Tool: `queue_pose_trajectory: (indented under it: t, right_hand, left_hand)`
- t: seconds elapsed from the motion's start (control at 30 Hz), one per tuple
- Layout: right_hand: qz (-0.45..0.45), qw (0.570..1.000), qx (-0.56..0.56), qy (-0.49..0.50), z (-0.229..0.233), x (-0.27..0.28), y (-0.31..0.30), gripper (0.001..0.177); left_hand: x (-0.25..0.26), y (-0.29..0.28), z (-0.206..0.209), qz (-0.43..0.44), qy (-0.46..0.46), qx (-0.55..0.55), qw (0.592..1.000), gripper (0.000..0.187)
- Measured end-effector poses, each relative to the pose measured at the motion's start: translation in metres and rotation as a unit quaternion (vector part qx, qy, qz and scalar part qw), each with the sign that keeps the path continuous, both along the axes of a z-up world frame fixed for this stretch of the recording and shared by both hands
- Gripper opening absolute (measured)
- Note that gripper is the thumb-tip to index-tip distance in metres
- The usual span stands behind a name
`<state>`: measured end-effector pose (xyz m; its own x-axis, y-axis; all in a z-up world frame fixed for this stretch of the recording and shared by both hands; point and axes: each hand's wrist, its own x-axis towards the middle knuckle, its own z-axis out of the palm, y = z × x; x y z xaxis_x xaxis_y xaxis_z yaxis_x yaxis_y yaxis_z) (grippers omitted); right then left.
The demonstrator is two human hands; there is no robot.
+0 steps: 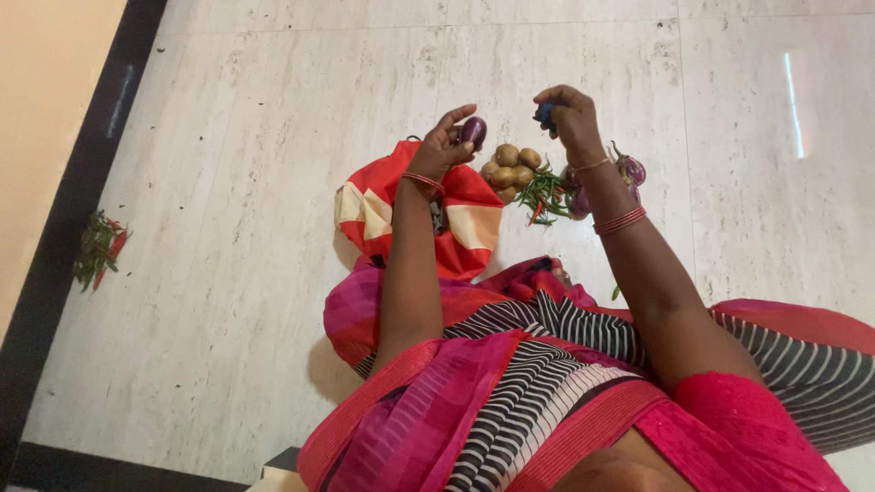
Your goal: The person sits on the floor and peels potatoes and small eggplants using a small knife. They handle each item one at a time, removing the skin and placing the peeled vegetables into a cloth bag.
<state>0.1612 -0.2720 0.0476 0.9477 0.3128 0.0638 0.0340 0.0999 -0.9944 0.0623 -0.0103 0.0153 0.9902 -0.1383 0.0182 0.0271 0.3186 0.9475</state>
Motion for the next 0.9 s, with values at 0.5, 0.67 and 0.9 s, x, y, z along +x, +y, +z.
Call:
queue_pose_trajectory:
  t: [0.5,0.67,0.9]
  right_hand:
    - [0.637,0.634,0.181,-0.399,0.262,-0.238,-0.127,0.037]
    - [0.604,0.657,0.22,-0.393,0.255,-0.242,-0.127,0.029]
    - [0.624,0.666,0.198,-0.357,0.246,-0.255,-0.157,0.021]
  left_hand:
    - [0.032,-0.052,0.044,0.164,0.023,-0.183,0.969,0.059]
    - [0.03,-0.066,0.066,0.17,0.006,-0.189,0.967,0.059]
    - [0.019,-0.086,0.103,0.181,-0.024,-0.175,0.967,0.059]
